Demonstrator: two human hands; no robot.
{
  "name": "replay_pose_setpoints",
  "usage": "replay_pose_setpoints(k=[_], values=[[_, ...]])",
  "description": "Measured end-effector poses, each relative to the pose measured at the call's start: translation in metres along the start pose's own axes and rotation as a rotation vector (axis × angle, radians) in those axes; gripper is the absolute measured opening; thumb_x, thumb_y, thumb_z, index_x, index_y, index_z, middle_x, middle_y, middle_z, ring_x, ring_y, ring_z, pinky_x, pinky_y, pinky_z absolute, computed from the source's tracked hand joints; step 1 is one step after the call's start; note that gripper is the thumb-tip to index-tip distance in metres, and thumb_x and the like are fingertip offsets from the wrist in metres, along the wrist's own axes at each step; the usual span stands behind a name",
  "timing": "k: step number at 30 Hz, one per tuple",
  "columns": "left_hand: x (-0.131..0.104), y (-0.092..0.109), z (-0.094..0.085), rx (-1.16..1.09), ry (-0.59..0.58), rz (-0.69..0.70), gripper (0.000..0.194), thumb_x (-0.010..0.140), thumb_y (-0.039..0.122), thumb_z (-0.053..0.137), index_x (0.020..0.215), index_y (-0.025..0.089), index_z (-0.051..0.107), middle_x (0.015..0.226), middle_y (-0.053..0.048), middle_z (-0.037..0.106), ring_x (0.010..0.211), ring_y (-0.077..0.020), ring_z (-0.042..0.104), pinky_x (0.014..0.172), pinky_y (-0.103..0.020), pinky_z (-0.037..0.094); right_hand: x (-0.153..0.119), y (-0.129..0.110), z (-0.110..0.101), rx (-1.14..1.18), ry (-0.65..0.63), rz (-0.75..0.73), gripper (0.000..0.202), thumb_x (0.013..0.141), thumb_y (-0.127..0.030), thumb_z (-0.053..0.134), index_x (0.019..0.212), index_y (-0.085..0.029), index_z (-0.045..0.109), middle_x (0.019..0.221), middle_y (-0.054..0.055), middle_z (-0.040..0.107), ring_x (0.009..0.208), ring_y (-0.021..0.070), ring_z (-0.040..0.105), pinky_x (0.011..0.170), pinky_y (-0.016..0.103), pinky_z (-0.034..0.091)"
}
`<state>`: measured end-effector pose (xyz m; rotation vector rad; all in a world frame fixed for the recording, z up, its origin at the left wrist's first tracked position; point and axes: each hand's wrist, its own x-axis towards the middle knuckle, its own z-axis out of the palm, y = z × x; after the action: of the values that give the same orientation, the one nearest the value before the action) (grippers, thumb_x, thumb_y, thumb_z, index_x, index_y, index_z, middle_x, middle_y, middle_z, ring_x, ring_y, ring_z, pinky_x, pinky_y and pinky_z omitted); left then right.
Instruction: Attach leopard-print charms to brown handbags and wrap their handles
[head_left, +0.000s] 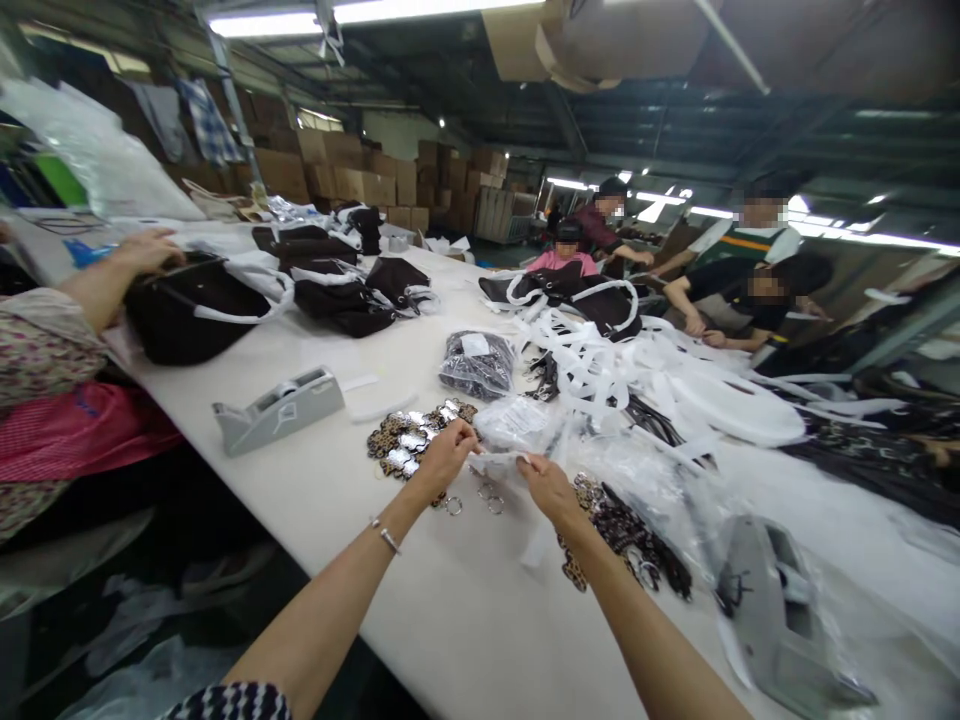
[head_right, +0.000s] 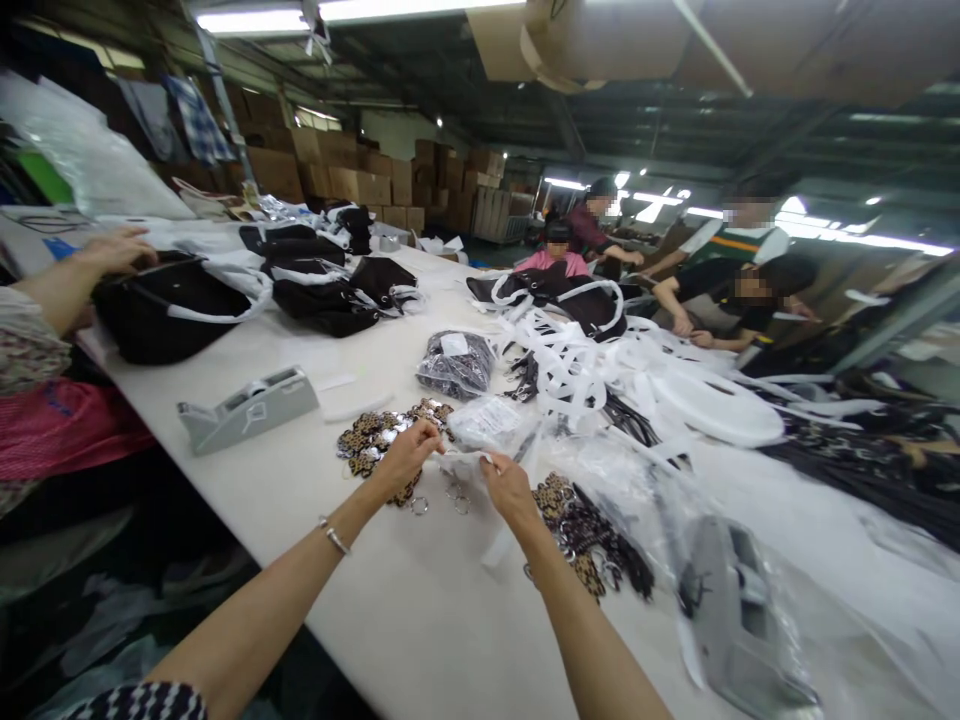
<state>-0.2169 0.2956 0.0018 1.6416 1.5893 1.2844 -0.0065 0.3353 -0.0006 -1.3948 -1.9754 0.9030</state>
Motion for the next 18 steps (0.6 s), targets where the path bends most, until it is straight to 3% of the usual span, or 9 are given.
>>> replay_pose_setpoints(k=[3, 5, 8, 10, 13, 18], values=[[-0.010, -0.008, -0.007, 0.093, 0.024, -0.023, 0.010, 0.091, 0.022, 0.042, 0.087, 0.019, 0.051, 0.079, -0.002, 0.066, 0.072, -0.0158, 0.060, 0.067, -0.026, 0.044, 0.000, 0.014, 0.000, 0.009, -0.020, 0.093, 0.032, 0.081, -0.041, 0.050, 0.074, -0.019, 0.072, 0.068, 0.003, 0.067, 0.072, 0.0224, 0.062, 0.072, 0.033, 0.047], [-0.023, -0.008, -0.005, 0.174, 0.015, -0.005, 0.011, 0.091, 0.023, 0.044, 0.087, 0.019, 0.053, 0.079, -0.002, 0.065, 0.072, -0.0165, 0.059, 0.068, -0.027, 0.043, -0.001, 0.020, 0.000, 0.037, -0.009, 0.136, 0.035, 0.080, -0.046, 0.050, 0.070, -0.018, 0.070, 0.060, 0.001, 0.062, 0.066, 0.0202, 0.058, 0.065, 0.030, 0.045], [-0.043, -0.001, 0.014, 0.269, -0.109, 0.104, 0.010, 0.091, 0.023, 0.050, 0.089, 0.021, 0.059, 0.086, -0.002, 0.066, 0.081, -0.0164, 0.061, 0.077, -0.027, 0.045, 0.000, 0.021, 0.002, 0.112, 0.012, 0.163, 0.041, 0.077, -0.053, 0.052, 0.070, -0.016, 0.068, 0.058, 0.001, 0.060, 0.062, 0.0177, 0.055, 0.060, 0.027, 0.043], [-0.051, 0.003, 0.032, 0.325, -0.199, 0.181, 0.012, 0.089, 0.022, 0.055, 0.098, 0.021, 0.062, 0.101, -0.003, 0.067, 0.097, -0.0174, 0.060, 0.089, -0.027, 0.044, 0.001, 0.016, 0.005, 0.167, 0.023, 0.163, 0.044, 0.075, -0.056, 0.054, 0.071, -0.014, 0.068, 0.058, 0.001, 0.060, 0.061, 0.0168, 0.054, 0.057, 0.026, 0.042], [-0.048, 0.003, 0.058, 0.433, -0.238, 0.206, 0.032, 0.085, 0.018, 0.059, 0.117, 0.017, 0.058, 0.122, -0.010, 0.061, 0.117, -0.0241, 0.052, 0.103, -0.036, 0.037, 0.004, 0.008, 0.007, 0.227, 0.042, 0.155, 0.044, 0.071, -0.057, 0.058, 0.067, -0.014, 0.066, 0.057, 0.002, 0.060, 0.058, 0.0163, 0.053, 0.055, 0.027, 0.041], [-0.032, -0.005, 0.072, 0.588, -0.279, 0.175, 0.026, 0.082, 0.029, 0.064, 0.106, 0.018, 0.065, 0.105, -0.012, 0.065, 0.106, -0.0296, 0.058, 0.095, -0.045, 0.042, 0.011, -0.003, -0.001, 0.271, 0.120, 0.117, 0.043, 0.069, -0.058, 0.058, 0.059, -0.017, 0.063, 0.048, 0.001, 0.055, 0.054, 0.0176, 0.051, 0.052, 0.028, 0.039]])
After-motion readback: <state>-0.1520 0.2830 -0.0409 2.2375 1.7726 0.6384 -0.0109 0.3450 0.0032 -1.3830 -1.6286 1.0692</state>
